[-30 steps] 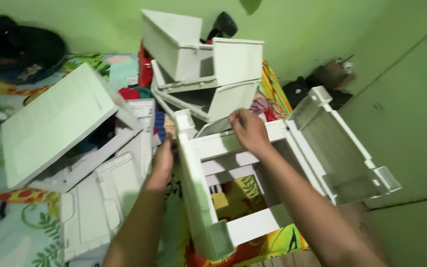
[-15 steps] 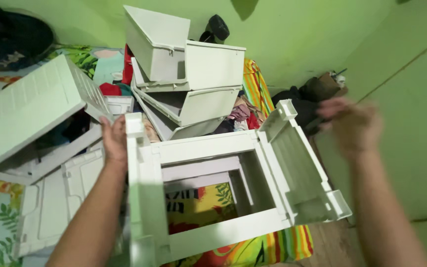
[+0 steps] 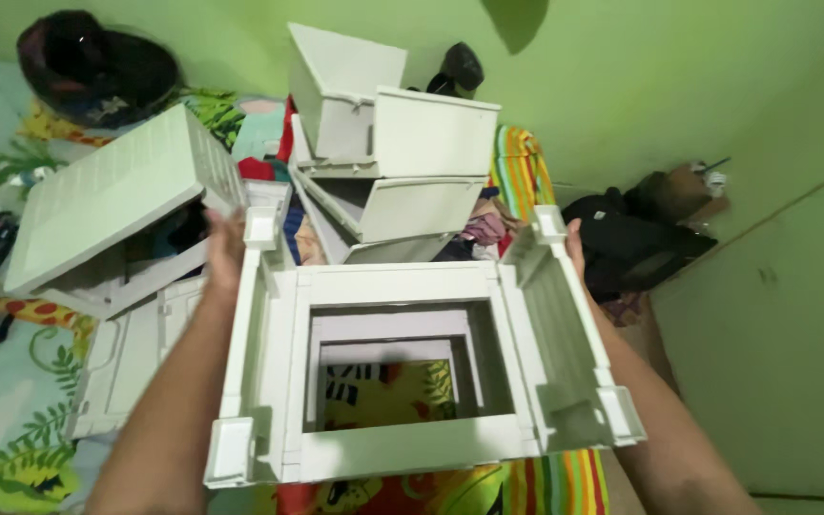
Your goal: The person assembles white plastic components on a bed, repeatedly picking up parts, aligning them, and snapping them together to form a larger structure. The person handles multiple identical pieces, stacking and connecting them into a multi-tiered frame.
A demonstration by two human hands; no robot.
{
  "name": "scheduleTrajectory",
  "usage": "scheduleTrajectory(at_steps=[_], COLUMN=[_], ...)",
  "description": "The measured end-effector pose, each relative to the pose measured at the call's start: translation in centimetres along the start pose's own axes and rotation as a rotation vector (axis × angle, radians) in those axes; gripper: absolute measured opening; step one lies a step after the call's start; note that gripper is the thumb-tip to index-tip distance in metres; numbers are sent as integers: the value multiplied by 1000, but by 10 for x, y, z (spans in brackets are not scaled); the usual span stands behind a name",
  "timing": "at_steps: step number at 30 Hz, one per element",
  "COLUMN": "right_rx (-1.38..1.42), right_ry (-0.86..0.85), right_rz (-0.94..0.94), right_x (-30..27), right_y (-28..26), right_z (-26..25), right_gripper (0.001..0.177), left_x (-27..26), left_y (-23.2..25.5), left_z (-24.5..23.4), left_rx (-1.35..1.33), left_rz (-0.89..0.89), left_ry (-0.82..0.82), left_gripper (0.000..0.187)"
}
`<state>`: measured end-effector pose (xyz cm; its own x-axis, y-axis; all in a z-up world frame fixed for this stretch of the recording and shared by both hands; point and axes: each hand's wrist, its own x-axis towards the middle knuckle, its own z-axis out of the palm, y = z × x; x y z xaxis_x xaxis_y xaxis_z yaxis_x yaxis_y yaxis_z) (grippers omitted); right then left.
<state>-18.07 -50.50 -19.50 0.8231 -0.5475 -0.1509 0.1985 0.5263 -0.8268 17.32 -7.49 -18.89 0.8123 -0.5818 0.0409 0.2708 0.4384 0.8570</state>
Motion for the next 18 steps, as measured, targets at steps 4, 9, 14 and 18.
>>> scheduleTrajectory(at_steps=[4, 9, 14, 18], right_rx=[20, 99, -8, 100], right_ry=[22, -116, 63, -85], right_rz=[0, 93, -8, 77], right_x=[-5, 7, 15, -12], right_y=[-21, 13, -14, 12], right_z=[14, 61, -19, 24], right_gripper=[102, 101, 100, 101], left_x=[-21, -26, -28, -35], left_y=[29, 7, 61, 21], left_z=[3, 49, 18, 46], left_rx=[147, 56, 239, 111], left_rz=[-33, -235, -106, -164], left_ry=[140, -83, 256, 29], left_gripper=[100, 100, 100, 100])
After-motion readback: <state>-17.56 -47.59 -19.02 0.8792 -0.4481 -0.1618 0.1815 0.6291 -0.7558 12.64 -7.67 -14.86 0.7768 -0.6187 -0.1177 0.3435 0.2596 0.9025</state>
